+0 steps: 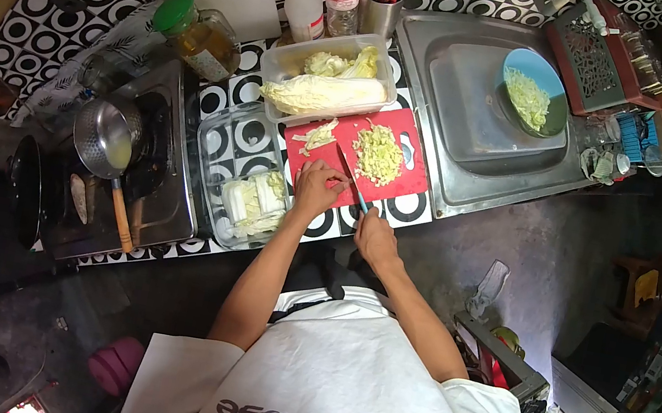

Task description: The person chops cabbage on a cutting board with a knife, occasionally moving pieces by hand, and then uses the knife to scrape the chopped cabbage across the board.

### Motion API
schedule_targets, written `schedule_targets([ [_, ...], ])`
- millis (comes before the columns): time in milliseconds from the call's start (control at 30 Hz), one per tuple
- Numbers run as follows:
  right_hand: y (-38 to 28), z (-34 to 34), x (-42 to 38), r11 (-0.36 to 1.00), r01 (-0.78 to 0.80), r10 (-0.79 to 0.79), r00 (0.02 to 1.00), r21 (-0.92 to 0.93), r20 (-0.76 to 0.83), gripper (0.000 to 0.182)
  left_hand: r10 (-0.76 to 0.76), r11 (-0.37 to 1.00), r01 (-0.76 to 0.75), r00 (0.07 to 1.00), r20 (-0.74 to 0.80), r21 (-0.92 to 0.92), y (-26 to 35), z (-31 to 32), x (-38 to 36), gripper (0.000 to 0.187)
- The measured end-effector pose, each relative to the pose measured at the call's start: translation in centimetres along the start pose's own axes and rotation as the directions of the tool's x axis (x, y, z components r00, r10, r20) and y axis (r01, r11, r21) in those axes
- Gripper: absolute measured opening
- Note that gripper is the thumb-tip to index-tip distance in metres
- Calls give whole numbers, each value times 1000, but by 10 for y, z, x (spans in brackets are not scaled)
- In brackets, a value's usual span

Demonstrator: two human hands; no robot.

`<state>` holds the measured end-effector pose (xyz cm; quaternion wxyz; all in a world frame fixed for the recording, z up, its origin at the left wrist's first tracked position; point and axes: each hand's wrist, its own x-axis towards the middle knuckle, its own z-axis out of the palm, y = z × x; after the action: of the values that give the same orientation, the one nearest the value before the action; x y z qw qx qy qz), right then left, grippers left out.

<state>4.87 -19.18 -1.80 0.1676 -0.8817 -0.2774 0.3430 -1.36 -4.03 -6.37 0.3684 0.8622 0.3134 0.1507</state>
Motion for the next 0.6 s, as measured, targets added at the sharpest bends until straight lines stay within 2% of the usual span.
schedule_targets([
  [200,10,-2,-6,1000,-6,6,1000,0,-23,29,-3,1000,3,999,44,13,-1,-3,-1,12],
  [400,-9,-27,0,999,25,-26,999,19,21,30,-38,999,38,999,-7,30,3,1,-3,13],
  [533,2,-1,-9,999,15,-15,1000,31,-7,31,-45,998,47,999,-30,45,5,2,-3,13],
  [600,5,5,-12,999,-13,13,1000,32,0,31,-68,997,67,997,33,50,5,-1,-3,13],
])
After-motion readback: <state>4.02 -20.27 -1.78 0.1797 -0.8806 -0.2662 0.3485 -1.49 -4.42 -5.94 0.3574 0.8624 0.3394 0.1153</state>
